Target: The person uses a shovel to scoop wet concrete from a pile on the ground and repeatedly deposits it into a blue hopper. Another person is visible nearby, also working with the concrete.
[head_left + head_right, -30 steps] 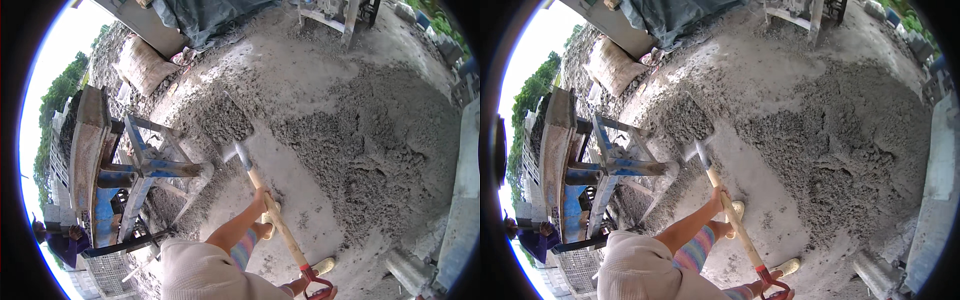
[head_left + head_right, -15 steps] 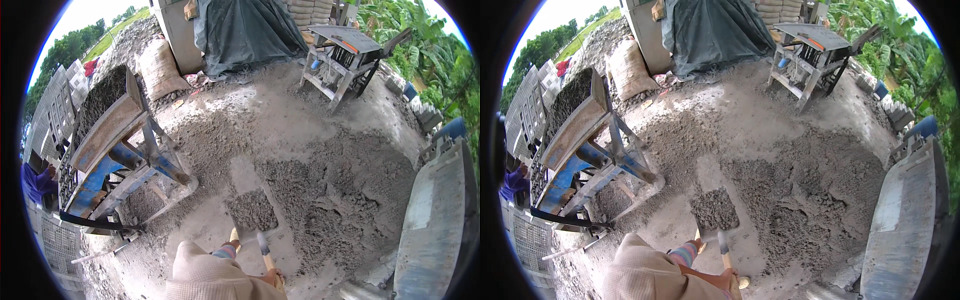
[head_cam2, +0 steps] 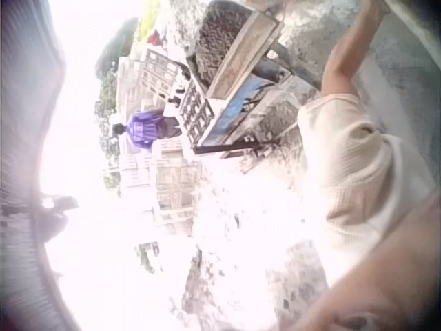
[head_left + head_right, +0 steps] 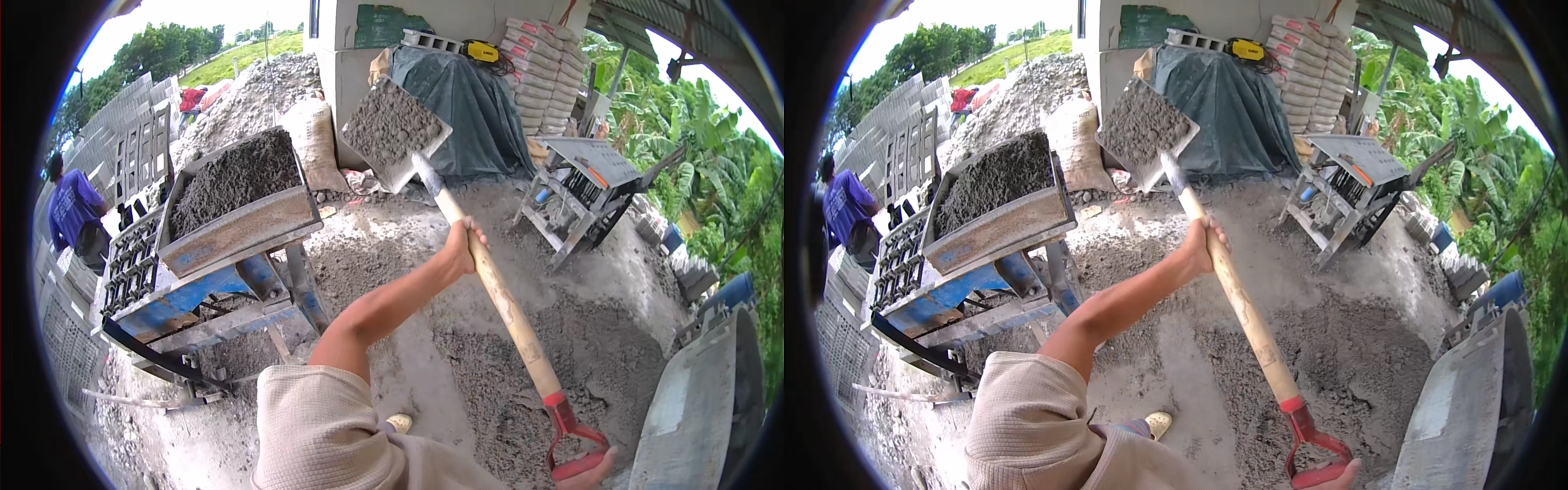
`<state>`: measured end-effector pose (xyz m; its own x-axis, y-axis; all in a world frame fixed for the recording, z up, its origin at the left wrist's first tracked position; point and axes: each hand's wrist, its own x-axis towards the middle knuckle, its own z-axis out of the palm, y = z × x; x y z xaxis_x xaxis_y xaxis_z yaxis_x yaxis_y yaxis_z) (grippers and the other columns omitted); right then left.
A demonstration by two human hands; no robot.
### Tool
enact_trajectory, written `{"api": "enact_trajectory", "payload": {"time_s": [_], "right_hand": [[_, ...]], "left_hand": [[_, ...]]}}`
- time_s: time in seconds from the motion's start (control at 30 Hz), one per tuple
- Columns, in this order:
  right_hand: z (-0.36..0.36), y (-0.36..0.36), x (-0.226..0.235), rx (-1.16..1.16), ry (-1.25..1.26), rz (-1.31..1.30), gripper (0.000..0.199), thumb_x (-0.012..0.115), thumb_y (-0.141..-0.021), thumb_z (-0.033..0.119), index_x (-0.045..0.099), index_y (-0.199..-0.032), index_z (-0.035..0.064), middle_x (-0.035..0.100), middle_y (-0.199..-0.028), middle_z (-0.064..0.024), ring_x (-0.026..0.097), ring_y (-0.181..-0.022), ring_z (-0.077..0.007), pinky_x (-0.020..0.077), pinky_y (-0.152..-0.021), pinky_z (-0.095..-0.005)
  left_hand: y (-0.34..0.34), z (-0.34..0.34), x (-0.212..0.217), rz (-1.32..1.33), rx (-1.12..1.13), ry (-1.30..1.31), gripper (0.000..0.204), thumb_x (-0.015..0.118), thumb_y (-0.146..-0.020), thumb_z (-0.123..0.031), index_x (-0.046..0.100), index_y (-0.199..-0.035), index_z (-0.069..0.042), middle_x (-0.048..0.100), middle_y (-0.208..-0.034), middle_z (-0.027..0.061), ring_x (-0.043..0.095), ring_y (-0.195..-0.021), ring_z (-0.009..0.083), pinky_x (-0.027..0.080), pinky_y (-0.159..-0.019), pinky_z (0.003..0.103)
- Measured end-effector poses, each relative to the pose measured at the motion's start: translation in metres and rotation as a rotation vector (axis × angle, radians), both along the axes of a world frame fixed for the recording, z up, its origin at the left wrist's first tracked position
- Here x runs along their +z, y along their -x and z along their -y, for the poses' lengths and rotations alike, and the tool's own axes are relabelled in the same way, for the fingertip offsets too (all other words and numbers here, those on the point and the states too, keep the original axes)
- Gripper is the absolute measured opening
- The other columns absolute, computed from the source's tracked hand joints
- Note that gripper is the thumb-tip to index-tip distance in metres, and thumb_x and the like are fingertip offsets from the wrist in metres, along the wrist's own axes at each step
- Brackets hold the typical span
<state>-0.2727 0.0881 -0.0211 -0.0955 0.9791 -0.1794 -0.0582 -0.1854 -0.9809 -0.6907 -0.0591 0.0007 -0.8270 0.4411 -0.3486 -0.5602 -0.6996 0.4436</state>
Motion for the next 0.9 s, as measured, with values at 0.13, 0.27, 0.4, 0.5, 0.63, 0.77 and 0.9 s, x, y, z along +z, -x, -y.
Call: {"api": "enact_trajectory", "payload": {"time_s": [0.13, 0.27, 0.4, 0.5, 0.63, 0.77, 0.9], "right_hand": [[-0.017, 0.11, 0.054, 0.304, -0.5, -0.398, 0.05, 0.04, -0.073, 0.051, 0.046, -0.069, 0.0019, 0.041, -0.052, -0.004, 0.04, -0.045, -0.0155, 0.0347, -0.044, -0.0262], [0.003, 0.181, 0.099, 0.418, -1.091, -0.539, 0.051, 0.047, -0.071, 0.052, 0.044, -0.069, 0.0012, 0.045, -0.054, -0.0066, 0.044, -0.047, -0.0173, 0.039, -0.046, -0.0291], [0.033, 0.187, 0.12, 0.652, -1.656, -0.708, 0.047, 0.054, -0.07, 0.048, 0.043, -0.069, 0.0025, 0.049, -0.057, -0.0068, 0.049, -0.051, -0.0183, 0.0424, -0.048, -0.0316], [0.047, 0.174, 0.082, 0.97, -2.045, -0.578, 0.044, 0.053, -0.071, 0.048, 0.042, -0.071, 0.0051, 0.049, -0.058, -0.0056, 0.051, -0.054, -0.0187, 0.044, -0.05, -0.0323], [0.069, 0.137, 0.06, 0.724, -1.674, -0.597, 0.045, 0.05, -0.072, 0.05, 0.041, -0.074, 0.0061, 0.046, -0.059, -0.0047, 0.046, -0.052, -0.0172, 0.0417, -0.05, -0.0302], [0.041, 0.091, 0.018, 0.478, -1.327, -0.599, 0.047, 0.042, -0.074, 0.052, 0.038, -0.074, 0.0049, 0.044, -0.061, -0.0065, 0.043, -0.055, -0.0167, 0.0388, -0.049, -0.0304], [0.027, 0.02, -0.033, 0.129, -0.579, -0.477, 0.044, 0.035, -0.074, 0.048, 0.038, -0.067, 0.0052, 0.042, -0.058, -0.0063, 0.042, -0.054, -0.0158, 0.0365, -0.052, -0.0283]], "left_hand": [[0.094, 0.053, 0.125, -0.338, -0.017, -0.455, 0.009, 0.049, -0.062, -0.014, 0.045, -0.054, -0.012, 0.045, -0.05, -0.0012, 0.046, -0.047, 0.0133, 0.04, -0.049, 0.029], [0.135, 0.138, 0.155, -0.572, 0.027, -0.765, 0.013, 0.052, -0.062, -0.014, 0.042, -0.054, -0.01, 0.044, -0.053, -0.0014, 0.045, -0.05, 0.0111, 0.041, -0.052, 0.027], [0.107, 0.21, 0.08, -0.656, -0.024, -1.152, 0.012, 0.052, -0.064, -0.016, 0.043, -0.058, -0.011, 0.044, -0.054, -0.0043, 0.044, -0.05, 0.0093, 0.04, -0.055, 0.026], [0.065, 0.254, 0.029, -0.636, 0.143, -1.067, 0.009, 0.052, -0.065, -0.009, 0.043, -0.063, -0.009, 0.046, -0.054, -0.0027, 0.046, -0.047, 0.0081, 0.04, -0.052, 0.024], [0.052, 0.245, 0.035, -0.602, 0.071, -0.969, 0.01, 0.051, -0.066, -0.01, 0.042, -0.062, -0.008, 0.044, -0.055, -0.0024, 0.046, -0.049, 0.0094, 0.04, -0.054, 0.025], [0.026, 0.166, 0.078, -0.592, -0.106, -0.797, 0.012, 0.052, -0.069, -0.016, 0.045, -0.063, -0.008, 0.041, -0.06, -0.0006, 0.042, -0.056, 0.0125, 0.039, -0.059, 0.028], [-0.021, 0.073, 0.102, -0.534, -0.258, -0.691, 0.016, 0.051, -0.073, -0.021, 0.045, -0.068, -0.006, 0.043, -0.064, 0.002, 0.041, -0.058, 0.0136, 0.038, -0.057, 0.027]]}}
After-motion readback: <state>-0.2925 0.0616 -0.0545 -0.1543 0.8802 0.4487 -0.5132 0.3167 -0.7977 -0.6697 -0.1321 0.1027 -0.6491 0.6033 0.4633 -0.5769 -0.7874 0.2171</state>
